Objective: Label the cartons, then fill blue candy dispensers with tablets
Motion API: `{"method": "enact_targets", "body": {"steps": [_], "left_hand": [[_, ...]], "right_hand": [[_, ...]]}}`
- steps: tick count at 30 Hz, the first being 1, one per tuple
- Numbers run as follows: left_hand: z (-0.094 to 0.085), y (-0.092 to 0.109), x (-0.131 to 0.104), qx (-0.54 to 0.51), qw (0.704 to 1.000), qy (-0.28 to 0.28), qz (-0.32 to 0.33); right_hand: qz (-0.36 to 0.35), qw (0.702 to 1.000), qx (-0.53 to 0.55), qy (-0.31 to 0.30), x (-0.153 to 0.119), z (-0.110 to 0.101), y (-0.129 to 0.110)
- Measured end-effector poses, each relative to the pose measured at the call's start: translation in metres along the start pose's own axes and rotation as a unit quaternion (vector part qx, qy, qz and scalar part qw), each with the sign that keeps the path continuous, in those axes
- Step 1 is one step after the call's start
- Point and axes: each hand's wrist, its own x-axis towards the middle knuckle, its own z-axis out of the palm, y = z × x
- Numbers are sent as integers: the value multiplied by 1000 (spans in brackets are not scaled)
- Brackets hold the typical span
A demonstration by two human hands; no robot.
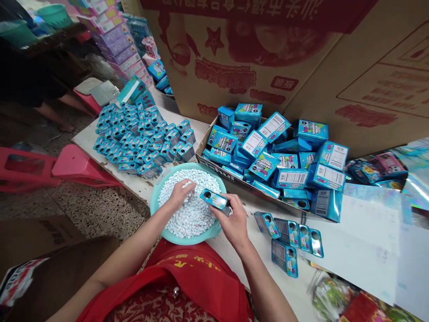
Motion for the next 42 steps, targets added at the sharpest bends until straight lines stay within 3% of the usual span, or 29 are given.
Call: {"method": "enact_targets", "body": {"steps": [2, 4, 7, 10, 18, 29, 42], "left_hand": [[-6, 18, -11, -160, 987, -10, -29], [-10, 37, -22, -302, 952, -22, -34], [-11, 62, -33, -405, 914, -33, 0], [-8, 74, -39, -449, 893, -20, 22], [-2, 77, -39, -434, 897, 76, 35], [4, 85, -43, -384, 916, 97, 67], [10, 83, -37, -382, 912, 133, 67]], "right_hand": [[-15, 1000, -15, -15, 1, 0, -4], [-35, 999, -24, -33, 1, 3, -8], [-64, 995, -34, -61, 1, 12, -15], [-79, 993, -33, -87, 0, 23, -20], [-70, 994, -30, -74, 0, 26, -27], [-79, 995, -15, -56, 1, 29, -27], [-68, 997, -9, -36, -1, 29, -25]]}}
